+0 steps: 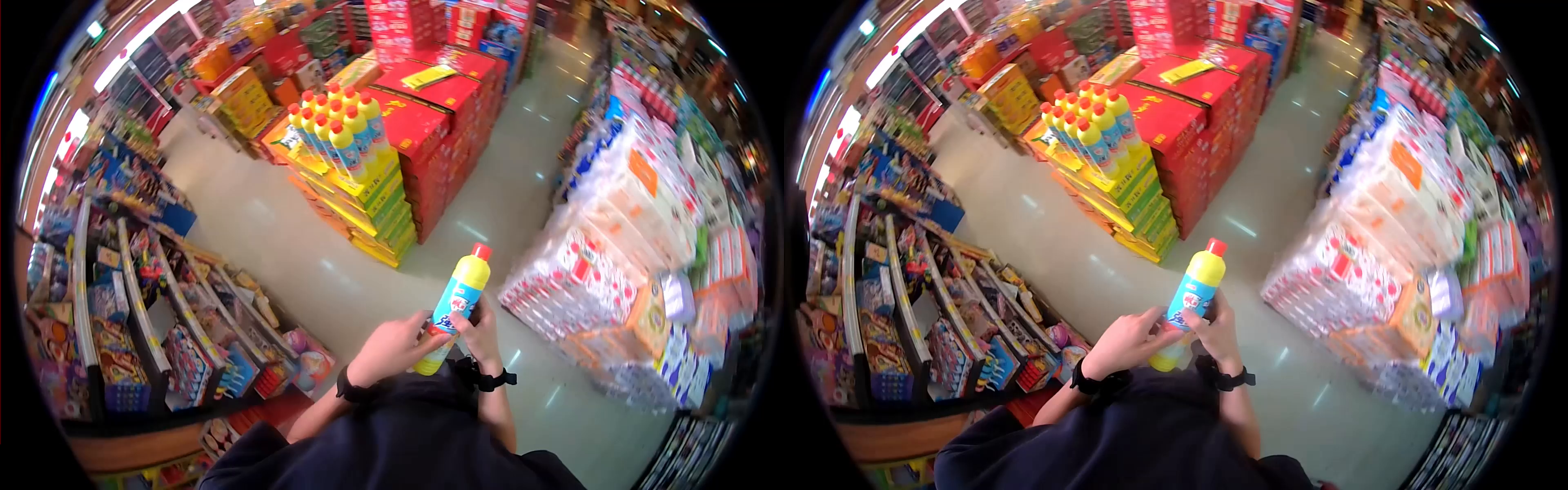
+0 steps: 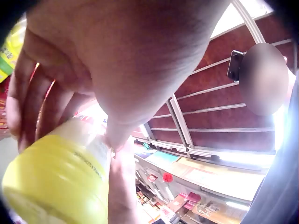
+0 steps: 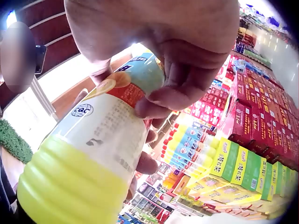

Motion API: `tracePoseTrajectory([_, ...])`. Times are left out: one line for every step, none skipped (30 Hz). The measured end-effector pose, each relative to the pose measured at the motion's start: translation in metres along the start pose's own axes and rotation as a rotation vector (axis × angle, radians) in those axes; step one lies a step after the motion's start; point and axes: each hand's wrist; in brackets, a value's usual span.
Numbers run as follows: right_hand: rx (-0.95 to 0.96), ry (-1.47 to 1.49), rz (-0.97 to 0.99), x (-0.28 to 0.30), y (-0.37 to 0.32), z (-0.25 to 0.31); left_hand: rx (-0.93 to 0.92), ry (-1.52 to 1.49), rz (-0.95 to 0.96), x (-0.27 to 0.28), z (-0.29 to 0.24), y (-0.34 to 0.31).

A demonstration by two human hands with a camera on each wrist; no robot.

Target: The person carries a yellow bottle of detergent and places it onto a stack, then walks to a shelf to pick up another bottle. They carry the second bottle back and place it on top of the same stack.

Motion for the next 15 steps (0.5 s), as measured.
tracePoseTrajectory([0.028,0.015,-0.001,0.007,0.013,0.007,-0.002,-0.004,-0.031,0.000,-0.009,0.011])
tracePoseTrajectory([0.056,0.033,-0.008,0.015,0.024,0.013,-0.006,-0.008,-0.057,-0.002,-0.016,0.022])
tracePoseTrajectory([0.082,0.054,-0.021,0.021,0.034,0.016,-0.019,0.009,-0.087,-0.006,-0.020,0.033])
tracePoseTrajectory([0.082,0.054,0.001,0.032,0.045,0.015,-0.032,0.026,-0.111,-0.012,-0.021,0.042])
tracePoseTrajectory([0.066,0.028,0.026,0.042,0.056,0.015,-0.042,0.045,-0.129,-0.016,-0.023,0.051])
tracePoseTrajectory([0.046,0.003,0.046,0.050,0.066,0.016,-0.050,0.027,-0.164,-0.017,-0.028,0.058])
tracePoseTrajectory([0.023,-0.025,0.063,0.055,0.072,0.017,0.005,0.032,-0.154,-0.015,-0.032,0.061])
tracePoseTrajectory([0.006,-0.017,0.090,0.056,0.079,0.021,0.051,0.034,-0.153,-0.012,-0.037,0.067])
tracePoseTrajectory([0.033,-0.013,0.094,0.055,0.087,0.026,0.087,0.034,-0.161,-0.008,-0.041,0.078])
tracePoseTrajectory([0.057,-0.010,0.098,0.052,0.091,0.030,0.084,0.018,-0.173,-0.004,-0.043,0.085])
tracePoseTrajectory([0.077,-0.003,0.101,0.051,0.096,0.033,0.085,0.002,-0.181,0.000,-0.042,0.089])
tracePoseTrajectory([0.093,-0.029,0.105,0.052,0.102,0.039,0.088,-0.012,-0.186,0.003,-0.041,0.095])
tracePoseTrajectory([0.105,-0.076,0.141,0.054,0.110,0.043,0.064,-0.019,-0.212,0.005,-0.038,0.102])
tracePoseTrajectory([0.115,-0.120,0.174,0.058,0.120,0.048,0.039,-0.025,-0.234,0.007,-0.035,0.109])
tracePoseTrajectory([0.124,-0.166,0.204,0.061,0.129,0.050,0.013,-0.033,-0.253,0.010,-0.031,0.116])
Point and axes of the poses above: each hand's wrist, its own y-axis towards the middle knuckle, its own x-axis out of the back of the hand, z = x × y, and after that the axes turned 2 degrees about z, right-handed
